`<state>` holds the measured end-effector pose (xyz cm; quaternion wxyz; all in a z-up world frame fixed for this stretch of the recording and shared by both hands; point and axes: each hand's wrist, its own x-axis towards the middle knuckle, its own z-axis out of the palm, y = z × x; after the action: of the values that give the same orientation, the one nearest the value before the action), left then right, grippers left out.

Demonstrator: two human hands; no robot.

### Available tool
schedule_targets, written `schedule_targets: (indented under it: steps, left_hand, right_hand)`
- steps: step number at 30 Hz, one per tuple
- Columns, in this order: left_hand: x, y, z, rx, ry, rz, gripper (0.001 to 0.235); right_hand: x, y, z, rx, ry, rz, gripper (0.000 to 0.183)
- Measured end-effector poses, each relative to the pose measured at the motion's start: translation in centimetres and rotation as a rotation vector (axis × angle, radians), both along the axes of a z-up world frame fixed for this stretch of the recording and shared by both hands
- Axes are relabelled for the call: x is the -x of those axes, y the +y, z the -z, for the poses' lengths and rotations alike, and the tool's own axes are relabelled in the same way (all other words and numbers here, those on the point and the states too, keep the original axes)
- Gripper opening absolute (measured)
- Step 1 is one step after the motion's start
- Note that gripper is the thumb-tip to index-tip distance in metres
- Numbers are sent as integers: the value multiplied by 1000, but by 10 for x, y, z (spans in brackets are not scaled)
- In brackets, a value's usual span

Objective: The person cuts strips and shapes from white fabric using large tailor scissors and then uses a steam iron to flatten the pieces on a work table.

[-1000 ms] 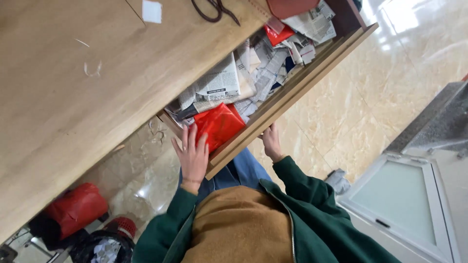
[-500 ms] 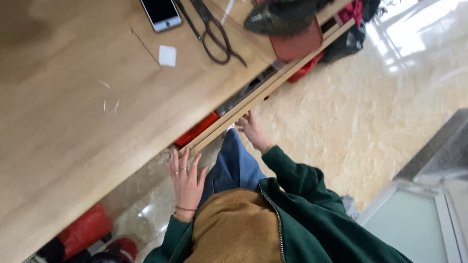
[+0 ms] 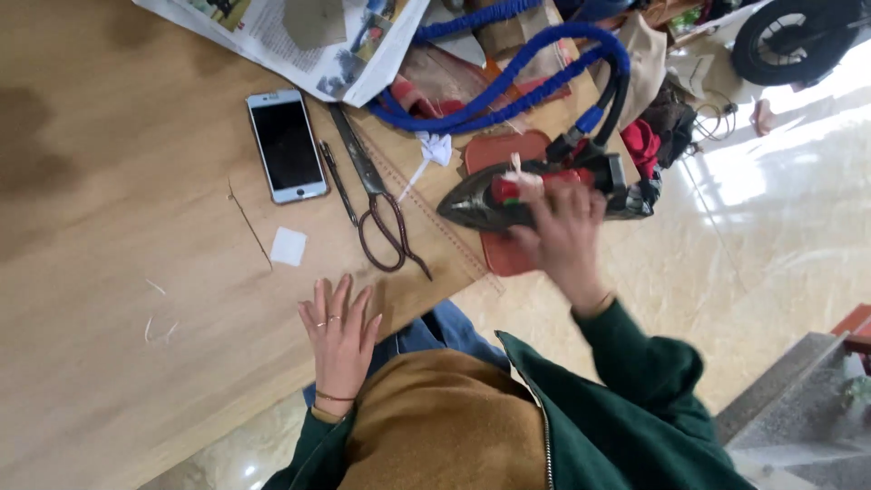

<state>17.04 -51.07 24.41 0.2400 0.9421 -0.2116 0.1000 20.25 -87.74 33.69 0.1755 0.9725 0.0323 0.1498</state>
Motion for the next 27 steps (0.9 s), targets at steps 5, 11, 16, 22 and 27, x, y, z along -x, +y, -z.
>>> schedule_targets:
  steps: [5, 11, 16, 22, 27]
  left_hand:
    - [-38, -4, -7, 26, 98, -89, 46]
    - [-124, -7, -22, -91, -26, -93, 44]
    - [-170, -24, -30, -84, -41, -23, 43]
    - [-243, -88, -58, -98, -116, 145, 41]
    - [-352, -209, -24, -300, -551, 587, 25]
  right_hand:
    - [-55, -71, 38, -165, 236, -192, 54]
    - [-54, -86, 58, -314, 348, -203, 21]
    - [-73, -59, -35, -344, 441, -209, 23]
    - [-199, -182, -45, -841, 65, -150, 26]
    - [-296, -253, 76, -1056, 450, 281, 55]
